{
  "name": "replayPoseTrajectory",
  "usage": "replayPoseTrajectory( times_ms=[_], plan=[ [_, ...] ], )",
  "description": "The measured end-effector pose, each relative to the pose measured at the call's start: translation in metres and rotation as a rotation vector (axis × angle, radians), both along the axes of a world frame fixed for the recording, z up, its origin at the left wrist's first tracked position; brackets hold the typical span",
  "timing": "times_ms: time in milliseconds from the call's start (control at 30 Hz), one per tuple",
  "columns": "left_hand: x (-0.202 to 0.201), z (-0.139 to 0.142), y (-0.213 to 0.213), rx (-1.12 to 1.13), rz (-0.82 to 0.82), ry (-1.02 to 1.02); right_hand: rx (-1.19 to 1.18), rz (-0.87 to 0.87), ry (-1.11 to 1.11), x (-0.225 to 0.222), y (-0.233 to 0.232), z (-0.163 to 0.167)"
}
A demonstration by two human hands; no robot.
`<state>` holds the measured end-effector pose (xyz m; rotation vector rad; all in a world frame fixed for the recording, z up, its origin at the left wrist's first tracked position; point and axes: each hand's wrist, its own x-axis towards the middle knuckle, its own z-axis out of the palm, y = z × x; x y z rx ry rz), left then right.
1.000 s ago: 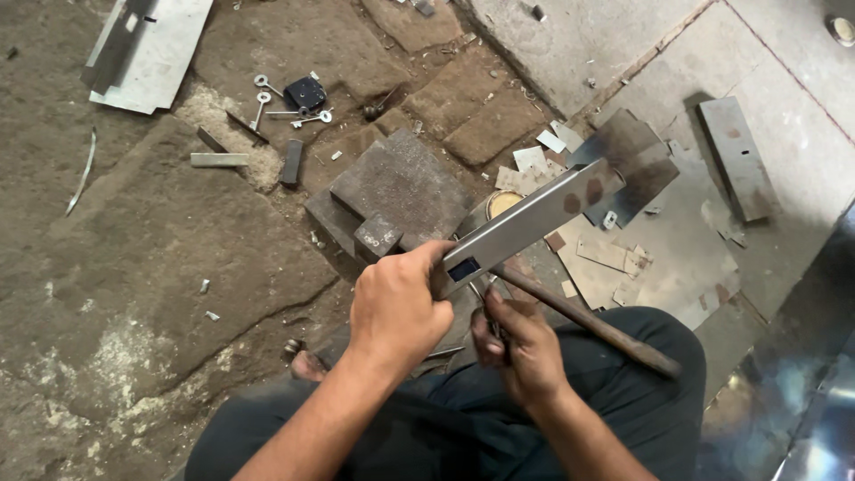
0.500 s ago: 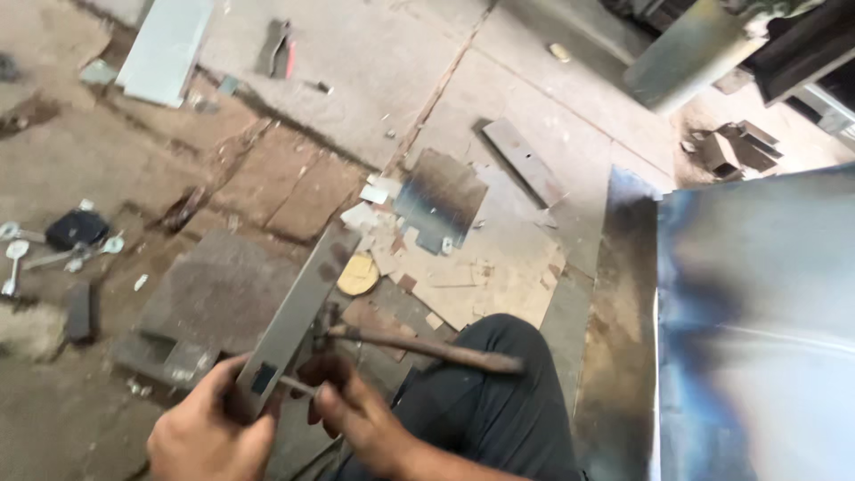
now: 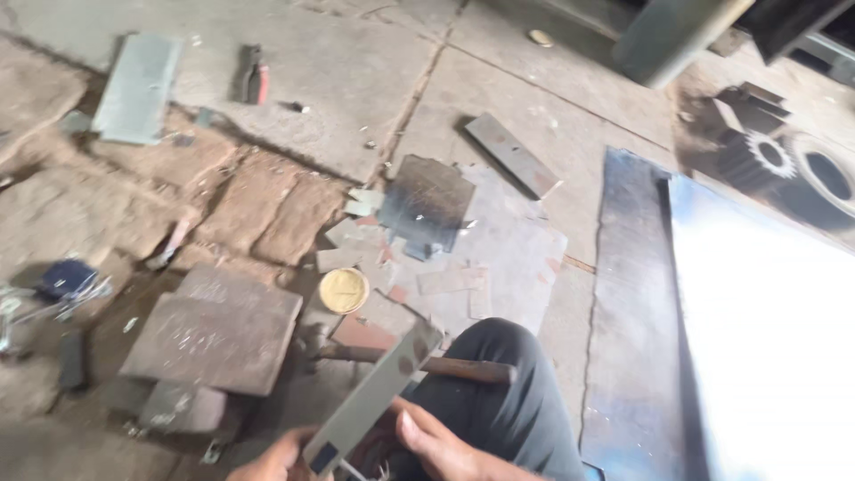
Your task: The person sits on the floor and assembles a metal component by inserting a small black part into a rectangular metal sheet. They use a hammer to tap the part into place and a wrench to tighten a bolt, repeatedly checking the fit and adjusting the assembly.
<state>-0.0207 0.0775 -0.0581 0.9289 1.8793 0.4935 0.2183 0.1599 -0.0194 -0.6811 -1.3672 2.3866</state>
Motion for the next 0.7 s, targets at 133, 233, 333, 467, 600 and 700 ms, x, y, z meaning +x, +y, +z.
replayPoseTrajectory(
  times_ms=[133, 233, 333, 467, 600, 700],
  plan=[
    [0.030, -0.018, 0.028, -0.071, -0.038, 0.030, -0.091, 0.080, -0.373, 0.038, 0.006, 0.004],
    [0.038, -0.008, 0.046, -0.076, -0.025, 0.076, 0.263, 0.166, -0.185, 0.035, 0.014, 0.005],
    [0.033, 0.018, 0.049, -0.040, 0.005, 0.127, 0.193, 0.176, -0.076, 0.025, 0.020, 0.009],
    [0.016, 0.056, 0.025, 0.122, 0.068, 0.233, 0.450, -0.076, -0.208, 0.020, 0.035, 0.038],
    [0.016, 0.078, -0.016, 0.369, 0.097, 0.445, 1.065, -0.342, -0.550, 0.010, 0.054, 0.086],
    [0.019, 0.087, -0.022, 0.392, 0.040, 0.525, 1.517, -0.347, -0.221, -0.009, 0.048, 0.120]
  ],
)
